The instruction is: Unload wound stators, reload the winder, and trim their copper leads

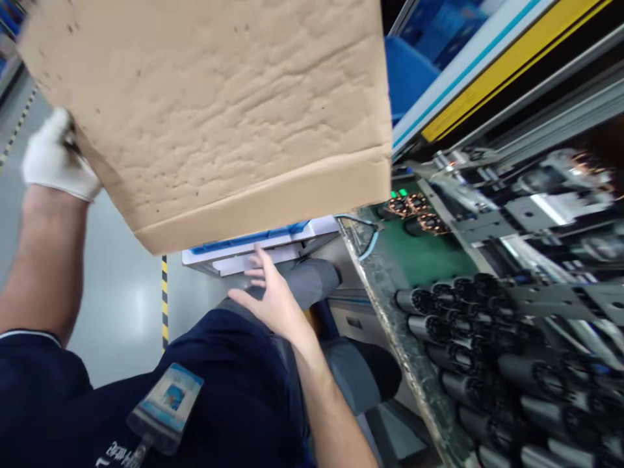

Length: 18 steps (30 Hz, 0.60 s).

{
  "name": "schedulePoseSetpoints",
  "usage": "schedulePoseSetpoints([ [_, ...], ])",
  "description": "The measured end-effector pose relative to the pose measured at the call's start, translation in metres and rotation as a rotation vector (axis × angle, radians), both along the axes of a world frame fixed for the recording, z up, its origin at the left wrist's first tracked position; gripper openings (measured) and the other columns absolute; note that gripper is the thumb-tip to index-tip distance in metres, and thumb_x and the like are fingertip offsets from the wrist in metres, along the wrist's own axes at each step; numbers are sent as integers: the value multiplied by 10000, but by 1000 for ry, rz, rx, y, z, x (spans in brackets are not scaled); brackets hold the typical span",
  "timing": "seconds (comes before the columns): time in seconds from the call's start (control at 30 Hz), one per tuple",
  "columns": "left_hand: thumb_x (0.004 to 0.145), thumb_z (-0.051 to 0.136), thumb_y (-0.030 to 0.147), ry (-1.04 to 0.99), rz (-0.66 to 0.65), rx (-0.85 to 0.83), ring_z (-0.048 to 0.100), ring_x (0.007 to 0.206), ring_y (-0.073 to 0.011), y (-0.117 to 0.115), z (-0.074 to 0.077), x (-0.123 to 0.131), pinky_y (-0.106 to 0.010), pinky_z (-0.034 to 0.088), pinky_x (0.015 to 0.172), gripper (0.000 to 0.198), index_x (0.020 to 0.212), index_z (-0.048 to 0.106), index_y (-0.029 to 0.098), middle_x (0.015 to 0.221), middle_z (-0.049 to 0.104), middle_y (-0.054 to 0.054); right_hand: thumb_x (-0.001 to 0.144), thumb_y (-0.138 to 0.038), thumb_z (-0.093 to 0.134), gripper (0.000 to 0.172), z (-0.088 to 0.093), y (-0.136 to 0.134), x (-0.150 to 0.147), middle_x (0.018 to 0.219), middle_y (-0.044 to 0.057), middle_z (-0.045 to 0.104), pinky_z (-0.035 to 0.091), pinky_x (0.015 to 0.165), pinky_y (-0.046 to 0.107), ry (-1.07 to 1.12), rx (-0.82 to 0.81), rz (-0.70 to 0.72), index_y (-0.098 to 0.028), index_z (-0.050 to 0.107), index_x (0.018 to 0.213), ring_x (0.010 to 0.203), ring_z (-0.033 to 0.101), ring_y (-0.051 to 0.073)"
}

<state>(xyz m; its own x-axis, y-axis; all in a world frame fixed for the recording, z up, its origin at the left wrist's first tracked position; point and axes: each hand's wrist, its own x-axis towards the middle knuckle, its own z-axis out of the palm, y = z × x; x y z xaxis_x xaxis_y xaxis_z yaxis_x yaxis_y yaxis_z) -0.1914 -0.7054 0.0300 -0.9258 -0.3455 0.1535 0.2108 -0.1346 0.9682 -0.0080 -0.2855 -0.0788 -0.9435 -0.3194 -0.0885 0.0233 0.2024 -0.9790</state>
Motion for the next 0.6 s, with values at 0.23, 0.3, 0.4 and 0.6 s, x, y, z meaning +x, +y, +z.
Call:
schedulePoseSetpoints([
  [0.23, 1193, 483, 343, -138, -25, 507, 712, 1506, -220, 100, -78, 5, -433, 558, 1361, 329, 1300, 751, 186, 1473, 825, -64, 1045, -737, 721, 730, 45, -43, -75, 1328, 165, 848, 670, 1189, 489, 404, 13, -429, -150, 732, 1480, 1292, 814, 300],
  [0.3, 1166, 541, 352, -227, -47, 623, 760, 1434, -204, 110, -90, 4, -386, 640, 1245, 249, 1218, 756, 237, 1461, 822, -44, 1076, -678, 711, 644, 68, -34, -90, 1336, 158, 851, 673, 1183, 473, 523, 74, -483, -151, 759, 1441, 1290, 815, 291],
  [0.4, 1109, 656, 388, -350, -85, 709, 827, 1281, -222, 105, -98, 5, -375, 715, 1034, 149, 1107, 718, 253, 1360, 836, -76, 1092, -551, 752, 480, 103, -13, -108, 1260, 135, 877, 690, 1141, 457, 685, 194, -470, -171, 810, 1379, 1218, 834, 284],
  [0.6, 1150, 557, 617, -226, -98, 683, 836, 1102, -270, 55, -90, 17, -397, 730, 859, 356, 1152, 712, 296, 1142, 840, -55, 1083, -91, 607, 537, 106, 13, -131, 1551, 36, 793, 618, 1254, 457, 928, 506, -61, -296, 789, 1545, 1405, 763, 252],
])
